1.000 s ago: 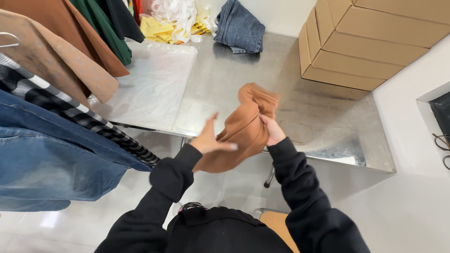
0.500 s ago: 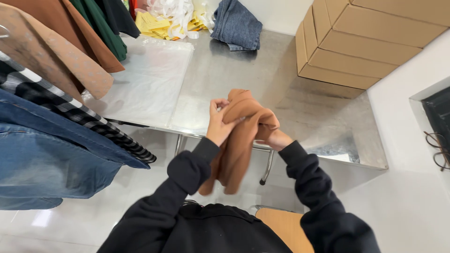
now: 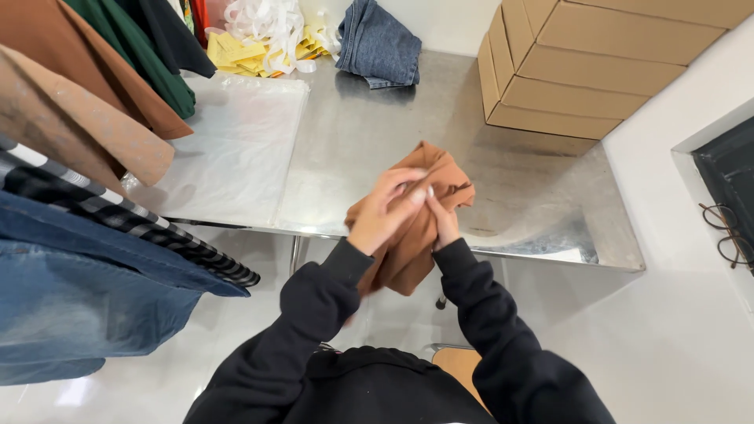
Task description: The person removes a pair of jeans from a hanger, folds them by hand, and places them on a metal table. They repeat this process with a brown shirt and another pair of jeans, stacking the folded items neatly on the table.
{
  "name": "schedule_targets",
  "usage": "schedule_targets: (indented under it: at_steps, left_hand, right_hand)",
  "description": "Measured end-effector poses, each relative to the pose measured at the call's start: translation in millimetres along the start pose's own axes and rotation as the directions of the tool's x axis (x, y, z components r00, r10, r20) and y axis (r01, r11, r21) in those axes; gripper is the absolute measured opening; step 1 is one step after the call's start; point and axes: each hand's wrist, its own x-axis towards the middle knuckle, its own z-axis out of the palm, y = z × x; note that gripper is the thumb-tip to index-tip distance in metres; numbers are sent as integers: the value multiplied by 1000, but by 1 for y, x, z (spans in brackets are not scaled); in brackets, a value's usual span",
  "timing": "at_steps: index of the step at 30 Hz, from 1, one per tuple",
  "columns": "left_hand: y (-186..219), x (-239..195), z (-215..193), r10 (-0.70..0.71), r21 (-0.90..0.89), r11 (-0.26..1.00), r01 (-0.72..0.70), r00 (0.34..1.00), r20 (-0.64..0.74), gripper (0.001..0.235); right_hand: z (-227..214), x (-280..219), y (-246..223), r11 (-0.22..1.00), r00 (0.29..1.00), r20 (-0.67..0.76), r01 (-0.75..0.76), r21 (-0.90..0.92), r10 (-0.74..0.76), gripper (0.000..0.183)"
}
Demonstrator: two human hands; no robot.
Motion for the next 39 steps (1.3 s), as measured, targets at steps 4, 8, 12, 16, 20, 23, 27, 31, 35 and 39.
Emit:
schedule_targets:
  at_steps: [4, 8, 12, 16, 20, 23, 27, 31, 35, 39]
  left_hand:
    - [19, -17, -34, -398, 83, 914, 396, 917, 9, 47]
    - [-13, -20, -44, -769, -205, 429, 880, 475, 428, 130]
    - [-20, 4, -22, -643, -911, 129, 392, 732, 224, 116]
    - [-20, 23, -28, -660, -921, 151, 360, 730, 178, 108]
    - [-23, 30, -47, -697, -928, 207, 309, 712, 82, 90]
    - [-17, 32, -42, -689, -821, 391, 416, 724, 39, 85]
    - [-17, 33, -37, -596, -11, 802, 597, 802, 37, 87]
    - [-124, 49, -54, -304, 266, 924, 275, 950, 75, 98]
    - [-121, 77, -48, -394, 657, 734, 173, 896, 205, 140]
    - [-142, 124, -43, -306, 611, 762, 212, 951, 52, 101]
  right_hand:
    - [6, 18, -21, 996, 999, -20, -45, 71, 46, 96]
    - [20, 16, -54, 995, 998, 47, -45, 89, 41, 84]
    - [43, -25, -73, 978, 967, 146, -203, -56, 209, 80]
    - [32, -27, -81, 956, 944, 185, -246, -163, 274, 70]
    - [7, -36, -73, 881, 905, 162, -321, -347, 394, 62]
    - [18, -57, -76, 800, 884, 156, -308, -515, 441, 63]
    - [19, -33, -49, 774, 912, 142, -234, -589, 384, 77]
    - [-11, 44, -4, 820, 942, 141, -182, -543, 303, 79]
    - [-4, 86, -7, 883, 957, 137, -172, -437, 255, 78]
    - [19, 114, -32, 910, 979, 139, -83, -407, 151, 76]
